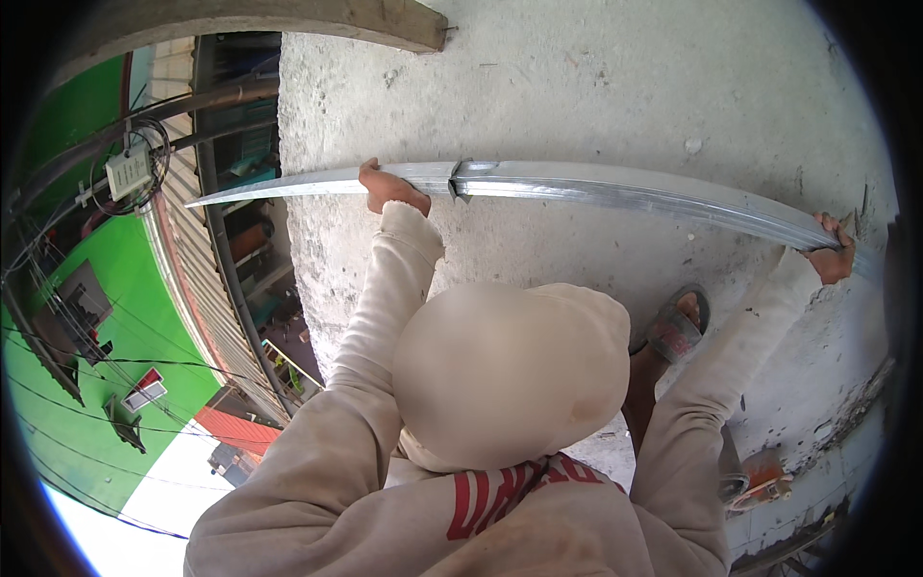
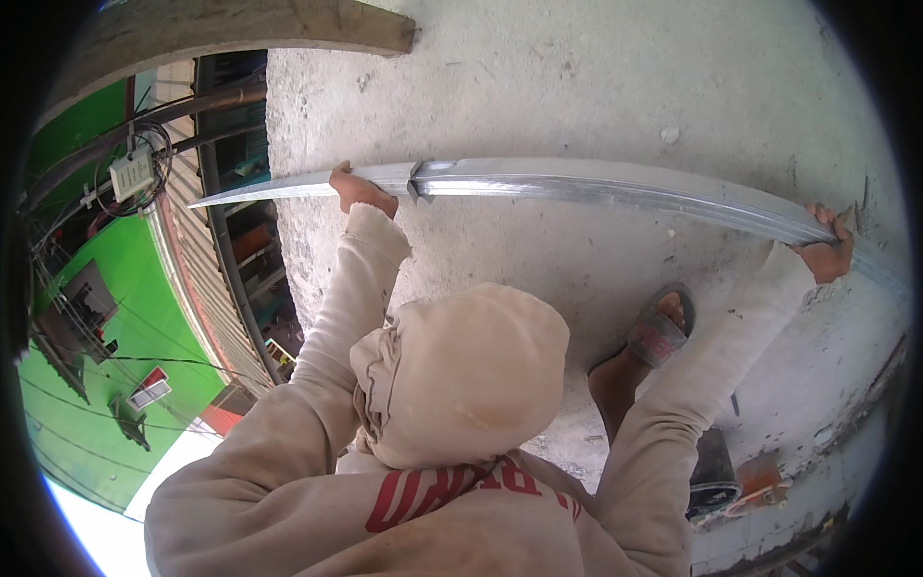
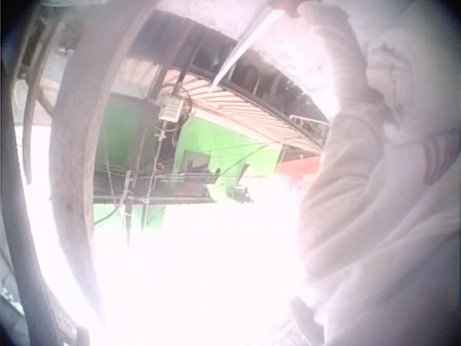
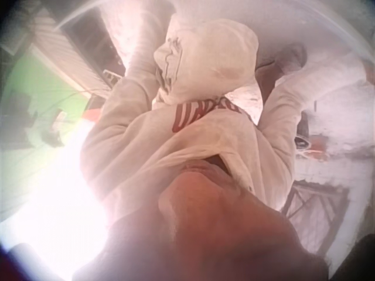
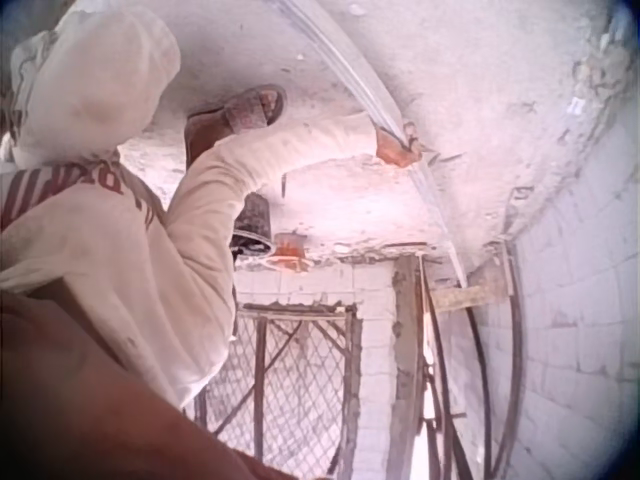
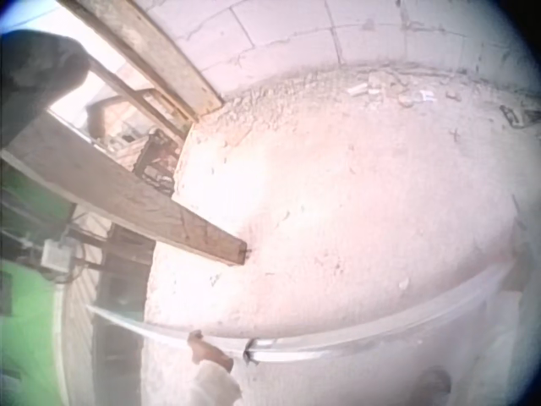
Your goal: The person assembles long metal frame sections by hand, aligning and joining them on a concrete rooftop. They use pliers to secure connections and repeatedly lift and position the assembled frame against a wooden support structure.
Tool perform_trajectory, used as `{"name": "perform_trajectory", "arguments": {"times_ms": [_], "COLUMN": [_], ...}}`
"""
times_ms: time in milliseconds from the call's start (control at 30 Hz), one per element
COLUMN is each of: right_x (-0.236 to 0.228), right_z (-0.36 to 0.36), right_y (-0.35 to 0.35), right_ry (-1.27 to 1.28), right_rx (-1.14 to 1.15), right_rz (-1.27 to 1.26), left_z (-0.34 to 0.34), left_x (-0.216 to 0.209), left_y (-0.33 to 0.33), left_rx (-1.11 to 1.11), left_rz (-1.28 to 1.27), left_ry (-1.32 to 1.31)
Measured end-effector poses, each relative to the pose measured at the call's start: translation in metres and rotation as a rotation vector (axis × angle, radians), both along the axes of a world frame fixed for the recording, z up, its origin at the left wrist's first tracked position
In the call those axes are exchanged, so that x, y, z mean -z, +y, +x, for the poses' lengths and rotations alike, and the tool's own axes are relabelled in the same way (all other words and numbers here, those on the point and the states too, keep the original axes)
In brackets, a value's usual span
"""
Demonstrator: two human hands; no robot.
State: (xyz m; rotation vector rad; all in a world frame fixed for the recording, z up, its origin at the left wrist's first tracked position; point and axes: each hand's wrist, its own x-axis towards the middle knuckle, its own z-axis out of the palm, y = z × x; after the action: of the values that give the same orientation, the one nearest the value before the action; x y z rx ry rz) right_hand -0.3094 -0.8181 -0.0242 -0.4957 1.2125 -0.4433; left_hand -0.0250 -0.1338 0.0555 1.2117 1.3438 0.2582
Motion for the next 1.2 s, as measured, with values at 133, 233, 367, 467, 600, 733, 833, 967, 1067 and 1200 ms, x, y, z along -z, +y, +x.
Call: {"name": "perform_trajectory", "arguments": {"times_ms": [133, 233, 367, 467, 600, 733, 833, 967, 1067, 1200], "right_x": [0.004, -0.006, 0.014, 0.019, 0.037, 0.01, 0.0, 0.01, 0.012, 0.018], "right_z": [0.018, 0.008, 0.018, 0.046, 0.045, 0.073, 0.068, 0.062, 0.075, 0.088], "right_y": [0.04, 0.024, 0.044, 0.09, 0.097, 0.134, 0.129, 0.117, 0.122, 0.111], "right_ry": [0.088, 0.032, 0.055, 0.036, -0.04, 0.15, 0.206, 0.134, 0.103, 0.203], "right_rx": [0.097, 0.037, 0.11, 0.225, 0.345, 0.377, 0.343, 0.356, 0.419, 0.449], "right_rz": [-0.185, 0.146, -0.162, -0.439, -0.509, -0.478, -0.363, -0.385, -0.483, -0.431], "left_z": [-0.002, -0.003, -0.001, -0.004, -0.001, -0.002, -0.001, 0.01, 0.009, 0.005], "left_x": [0.011, 0.018, 0.015, 0.013, 0.023, 0.027, 0.025, 0.019, 0.015, 0.03], "left_y": [-0.004, -0.005, -0.013, -0.009, -0.016, -0.014, -0.015, -0.03, -0.035, 0.005], "left_rx": [0.004, 0.037, 0.016, 0.026, 0.059, 0.053, 0.1, 0.141, 0.232, 0.597], "left_rz": [0.036, 0.072, 0.092, 0.104, 0.19, 0.272, 0.231, 0.376, 0.501, 0.675], "left_ry": [0.049, 0.065, 0.119, 0.106, 0.077, 0.116, 0.12, 0.307, 0.426, 0.628]}}
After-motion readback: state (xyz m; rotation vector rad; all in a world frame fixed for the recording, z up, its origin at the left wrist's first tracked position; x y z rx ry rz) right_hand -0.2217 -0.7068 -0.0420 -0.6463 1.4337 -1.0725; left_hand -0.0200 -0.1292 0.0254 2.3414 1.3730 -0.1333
